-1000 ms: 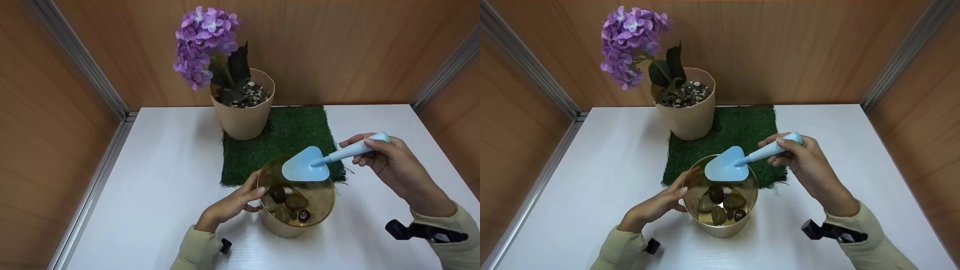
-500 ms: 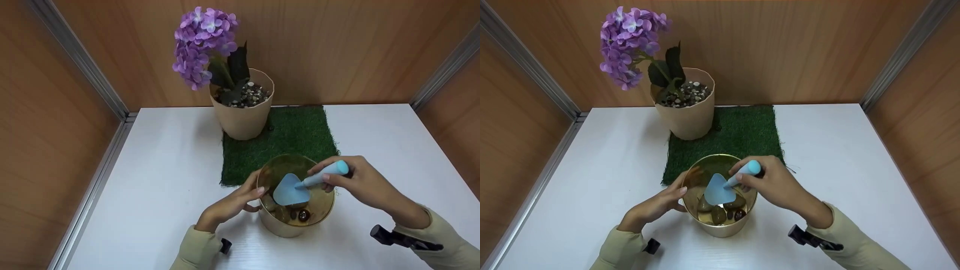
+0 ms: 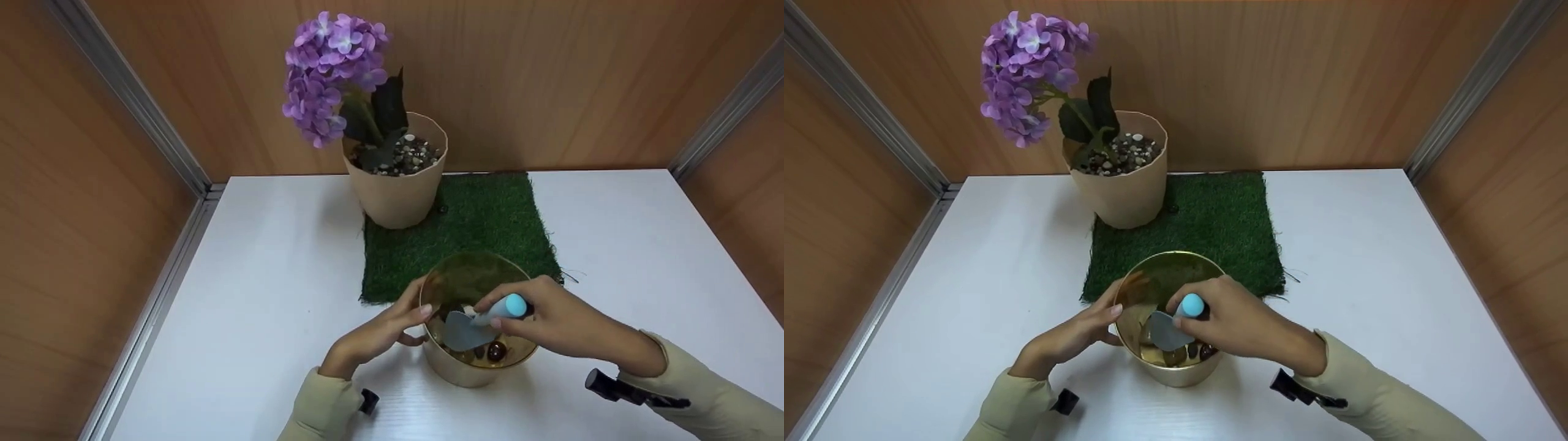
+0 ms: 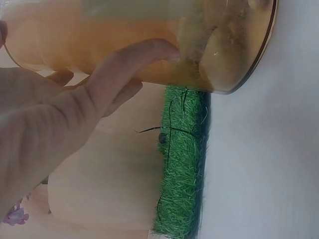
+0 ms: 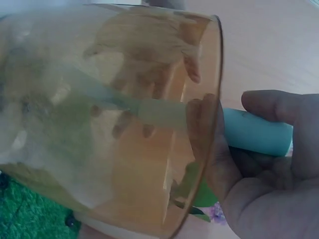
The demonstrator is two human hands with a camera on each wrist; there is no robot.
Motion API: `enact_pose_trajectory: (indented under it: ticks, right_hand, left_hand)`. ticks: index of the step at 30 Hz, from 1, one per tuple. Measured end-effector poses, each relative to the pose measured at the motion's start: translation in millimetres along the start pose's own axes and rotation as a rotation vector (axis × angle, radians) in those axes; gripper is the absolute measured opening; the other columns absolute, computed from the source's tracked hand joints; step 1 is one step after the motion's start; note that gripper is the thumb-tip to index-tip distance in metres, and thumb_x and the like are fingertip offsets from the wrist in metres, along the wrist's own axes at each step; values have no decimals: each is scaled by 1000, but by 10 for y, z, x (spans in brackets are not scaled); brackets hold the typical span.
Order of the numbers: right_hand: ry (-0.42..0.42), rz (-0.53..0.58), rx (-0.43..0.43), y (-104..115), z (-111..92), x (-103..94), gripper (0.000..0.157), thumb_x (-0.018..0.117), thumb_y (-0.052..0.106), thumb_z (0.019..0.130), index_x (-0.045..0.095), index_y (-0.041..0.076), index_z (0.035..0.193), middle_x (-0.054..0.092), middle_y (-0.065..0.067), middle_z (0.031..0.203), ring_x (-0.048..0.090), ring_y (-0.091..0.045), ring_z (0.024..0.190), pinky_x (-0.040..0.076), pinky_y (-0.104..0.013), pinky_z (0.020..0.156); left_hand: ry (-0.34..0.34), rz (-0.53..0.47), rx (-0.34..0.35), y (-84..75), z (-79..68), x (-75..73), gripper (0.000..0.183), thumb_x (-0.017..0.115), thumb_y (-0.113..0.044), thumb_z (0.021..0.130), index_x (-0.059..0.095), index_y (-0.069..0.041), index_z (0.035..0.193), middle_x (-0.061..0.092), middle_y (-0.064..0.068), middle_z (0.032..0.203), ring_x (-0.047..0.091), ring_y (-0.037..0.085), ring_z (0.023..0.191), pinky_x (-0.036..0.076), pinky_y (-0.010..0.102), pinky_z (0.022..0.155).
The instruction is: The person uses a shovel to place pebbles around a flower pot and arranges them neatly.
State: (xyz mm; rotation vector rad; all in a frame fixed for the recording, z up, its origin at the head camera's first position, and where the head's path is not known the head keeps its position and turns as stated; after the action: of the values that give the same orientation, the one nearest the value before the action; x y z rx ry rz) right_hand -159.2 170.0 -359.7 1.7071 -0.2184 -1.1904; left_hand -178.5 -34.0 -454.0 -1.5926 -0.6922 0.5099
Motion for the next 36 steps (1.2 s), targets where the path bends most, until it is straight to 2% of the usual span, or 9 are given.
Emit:
enact_pose_trajectory:
  ticks: [6,13,20,25,29,34,36]
  right_hand:
    - [47,-3,-15,-15,43,98,20,63,22,90,66,28,109,64,4,110,63,-12,91,52,-28,71]
    - [91,-18,-28,-32,77,179,19,62,28,90,66,26,109,65,5,103,63,-8,80,53,-29,66]
    - [136,-41,-80,-11,86,260,21,60,27,91,65,25,111,65,10,101,63,-6,83,52,-27,70]
    - [191,-54,-84,-3,74,308,21,60,21,91,64,24,112,65,12,98,63,-5,78,52,-25,65]
    - [196,-37,-90,2,72,306,23,60,11,90,65,22,110,66,13,91,64,-5,75,52,-26,61]
    - [182,-11,-55,-25,77,288,19,60,16,91,67,22,107,66,11,84,61,-5,68,52,-26,58]
    - [173,0,-35,-42,82,280,18,61,17,91,67,23,106,66,10,86,60,-6,68,52,-26,59]
  left_hand:
    - [-6,10,-2,2,0,0,57,41,-51,95,14,-43,144,14,-5,151,27,29,134,44,50,89]
    - [-1,15,14,-4,-7,6,55,39,-46,97,12,-43,145,15,-3,152,27,28,134,44,49,89]
    - [4,9,19,1,-3,1,57,40,-48,96,12,-42,145,13,-4,152,25,29,135,44,50,89]
    - [6,7,24,16,3,-2,55,39,-44,97,13,-42,145,14,-4,152,25,30,135,44,51,89]
    - [8,-1,22,22,4,-5,54,39,-45,97,13,-43,145,14,-5,151,26,28,135,43,51,90]
    - [6,-3,20,22,6,-5,55,40,-46,97,13,-43,145,14,-4,152,26,27,135,43,51,90]
    - [7,-5,21,21,4,-4,54,40,-46,97,14,-43,145,14,-4,152,26,28,135,43,51,90]
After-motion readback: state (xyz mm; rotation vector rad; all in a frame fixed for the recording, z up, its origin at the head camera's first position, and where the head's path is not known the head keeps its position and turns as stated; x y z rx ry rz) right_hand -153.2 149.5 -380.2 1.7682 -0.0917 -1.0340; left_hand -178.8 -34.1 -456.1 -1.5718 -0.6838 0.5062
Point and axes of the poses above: each hand's wrist, its own z-axis towards the middle knuckle, its own x-axis out of the palm, y = z × x, the point moved 5 cm from there along z, towards the middle knuckle
